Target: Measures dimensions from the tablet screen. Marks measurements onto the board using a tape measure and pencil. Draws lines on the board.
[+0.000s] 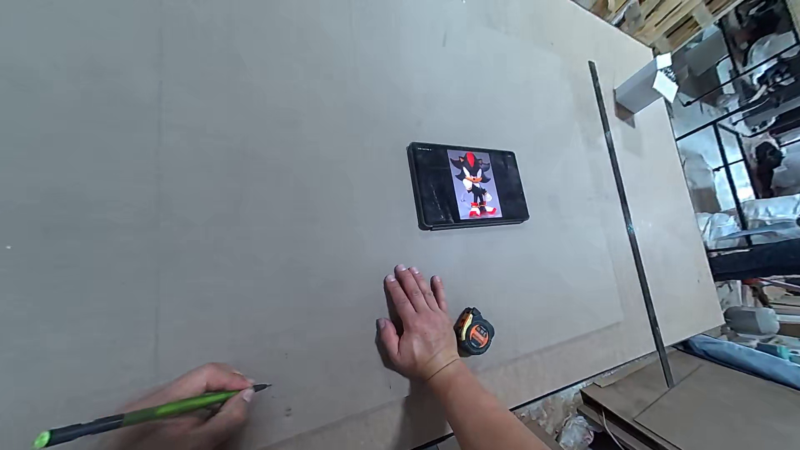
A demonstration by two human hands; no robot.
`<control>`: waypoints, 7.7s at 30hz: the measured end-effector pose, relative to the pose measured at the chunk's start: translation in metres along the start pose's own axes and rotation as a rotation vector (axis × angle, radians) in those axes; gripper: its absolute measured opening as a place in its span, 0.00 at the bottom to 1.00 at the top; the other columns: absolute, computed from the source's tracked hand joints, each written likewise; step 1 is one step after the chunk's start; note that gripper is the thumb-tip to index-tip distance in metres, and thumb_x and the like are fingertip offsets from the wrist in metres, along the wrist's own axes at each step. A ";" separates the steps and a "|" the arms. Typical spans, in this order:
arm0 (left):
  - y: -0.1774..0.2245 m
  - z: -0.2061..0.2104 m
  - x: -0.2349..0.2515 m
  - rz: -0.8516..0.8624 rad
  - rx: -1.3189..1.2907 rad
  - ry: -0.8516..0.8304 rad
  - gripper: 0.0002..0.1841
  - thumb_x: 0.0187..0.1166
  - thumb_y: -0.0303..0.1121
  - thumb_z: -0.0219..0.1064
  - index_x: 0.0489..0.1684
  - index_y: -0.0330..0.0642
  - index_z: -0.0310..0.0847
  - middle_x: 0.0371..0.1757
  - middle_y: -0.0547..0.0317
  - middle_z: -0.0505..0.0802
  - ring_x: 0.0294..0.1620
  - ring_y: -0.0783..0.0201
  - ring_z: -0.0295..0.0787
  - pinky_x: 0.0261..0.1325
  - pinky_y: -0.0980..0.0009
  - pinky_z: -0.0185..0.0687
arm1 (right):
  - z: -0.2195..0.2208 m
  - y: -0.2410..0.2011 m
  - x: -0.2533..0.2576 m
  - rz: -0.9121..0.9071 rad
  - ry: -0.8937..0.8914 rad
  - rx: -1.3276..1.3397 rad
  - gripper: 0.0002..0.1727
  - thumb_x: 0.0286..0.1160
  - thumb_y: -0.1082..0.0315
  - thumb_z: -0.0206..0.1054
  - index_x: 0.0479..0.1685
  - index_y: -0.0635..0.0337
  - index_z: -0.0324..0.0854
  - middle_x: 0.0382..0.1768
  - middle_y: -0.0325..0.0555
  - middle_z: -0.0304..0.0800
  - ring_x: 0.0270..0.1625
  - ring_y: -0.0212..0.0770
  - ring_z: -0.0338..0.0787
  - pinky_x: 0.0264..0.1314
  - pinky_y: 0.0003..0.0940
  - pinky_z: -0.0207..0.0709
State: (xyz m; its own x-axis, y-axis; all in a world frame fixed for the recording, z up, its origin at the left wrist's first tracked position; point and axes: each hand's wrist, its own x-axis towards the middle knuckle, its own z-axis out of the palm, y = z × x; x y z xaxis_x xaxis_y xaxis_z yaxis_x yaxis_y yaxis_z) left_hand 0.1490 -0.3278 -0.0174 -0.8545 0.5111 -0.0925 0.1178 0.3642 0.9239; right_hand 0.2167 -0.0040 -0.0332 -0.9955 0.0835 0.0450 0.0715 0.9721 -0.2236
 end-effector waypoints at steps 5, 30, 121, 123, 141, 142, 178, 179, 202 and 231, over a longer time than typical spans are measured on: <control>-0.005 -0.003 -0.001 -0.003 -0.034 -0.038 0.05 0.67 0.29 0.70 0.32 0.36 0.85 0.34 0.58 0.93 0.31 0.78 0.86 0.31 0.81 0.80 | 0.003 0.001 -0.001 -0.006 0.005 -0.012 0.36 0.84 0.42 0.47 0.91 0.42 0.65 0.94 0.35 0.56 0.97 0.38 0.49 0.99 0.56 0.35; 0.004 0.003 -0.010 -0.020 -0.075 0.063 0.04 0.69 0.39 0.74 0.34 0.52 0.89 0.30 0.72 0.92 0.23 0.79 0.84 0.25 0.82 0.81 | 0.001 0.006 0.000 -0.063 0.002 0.027 0.37 0.84 0.42 0.45 0.91 0.45 0.65 0.93 0.41 0.60 0.95 0.43 0.56 0.96 0.62 0.42; -0.012 0.000 -0.008 0.066 -0.013 -0.009 0.10 0.72 0.46 0.74 0.35 0.51 0.86 0.32 0.73 0.91 0.27 0.80 0.84 0.30 0.84 0.81 | 0.005 -0.002 0.001 0.005 0.056 -0.005 0.38 0.81 0.42 0.48 0.90 0.47 0.67 0.93 0.41 0.60 0.96 0.43 0.54 0.97 0.63 0.37; -0.005 0.001 -0.006 0.066 -0.025 -0.018 0.09 0.66 0.37 0.73 0.31 0.39 0.85 0.32 0.65 0.91 0.32 0.79 0.87 0.37 0.84 0.82 | 0.001 -0.004 0.001 0.010 0.034 -0.008 0.37 0.81 0.43 0.48 0.90 0.46 0.68 0.93 0.41 0.60 0.96 0.43 0.54 0.97 0.61 0.38; 0.014 -0.004 -0.001 -0.007 0.023 -0.077 0.08 0.61 0.27 0.68 0.31 0.29 0.84 0.35 0.54 0.92 0.35 0.75 0.88 0.39 0.81 0.84 | -0.003 0.001 0.002 -0.020 -0.015 0.014 0.38 0.82 0.43 0.48 0.92 0.46 0.64 0.94 0.39 0.57 0.96 0.42 0.51 0.98 0.59 0.36; 0.015 -0.003 -0.001 -0.017 0.013 -0.069 0.07 0.60 0.26 0.68 0.30 0.30 0.84 0.35 0.55 0.92 0.34 0.75 0.89 0.39 0.81 0.84 | -0.003 0.001 0.002 -0.020 -0.015 0.011 0.38 0.82 0.43 0.48 0.92 0.46 0.64 0.94 0.39 0.57 0.96 0.42 0.52 0.98 0.59 0.36; 0.007 -0.002 0.032 -0.019 -0.107 -0.033 0.05 0.71 0.27 0.74 0.40 0.41 0.88 0.31 0.64 0.94 0.25 0.73 0.89 0.26 0.76 0.86 | 0.003 0.008 0.004 -0.050 -0.006 0.038 0.39 0.83 0.39 0.46 0.92 0.45 0.63 0.93 0.44 0.59 0.96 0.48 0.54 0.96 0.62 0.38; 0.008 -0.001 0.032 -0.022 -0.108 -0.026 0.05 0.71 0.27 0.74 0.40 0.41 0.88 0.31 0.64 0.94 0.26 0.72 0.89 0.26 0.76 0.87 | 0.003 0.008 0.004 -0.049 -0.006 0.038 0.39 0.83 0.39 0.47 0.92 0.45 0.63 0.93 0.44 0.59 0.96 0.48 0.54 0.96 0.62 0.38; 0.010 0.001 0.033 -0.019 -0.092 -0.012 0.06 0.73 0.26 0.75 0.43 0.39 0.87 0.32 0.63 0.94 0.28 0.72 0.91 0.29 0.75 0.90 | 0.003 0.009 0.005 -0.039 -0.031 0.045 0.40 0.83 0.37 0.45 0.92 0.44 0.63 0.93 0.44 0.59 0.96 0.49 0.55 0.96 0.63 0.37; 0.006 -0.004 0.035 0.081 0.015 -0.084 0.03 0.69 0.28 0.71 0.35 0.45 0.85 0.31 0.68 0.92 0.26 0.78 0.85 0.26 0.81 0.80 | 0.002 0.008 0.005 -0.005 -0.053 0.035 0.39 0.83 0.35 0.42 0.90 0.42 0.66 0.83 0.49 0.76 0.88 0.57 0.69 0.92 0.66 0.44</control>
State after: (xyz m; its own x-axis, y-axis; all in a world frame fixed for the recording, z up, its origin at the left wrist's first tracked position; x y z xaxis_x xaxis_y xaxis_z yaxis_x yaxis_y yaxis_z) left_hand 0.1176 -0.3107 -0.0137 -0.7966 0.6024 -0.0494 0.1927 0.3306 0.9239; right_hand 0.2120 0.0033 -0.0369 -0.9978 0.0663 -0.0056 0.0656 0.9642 -0.2570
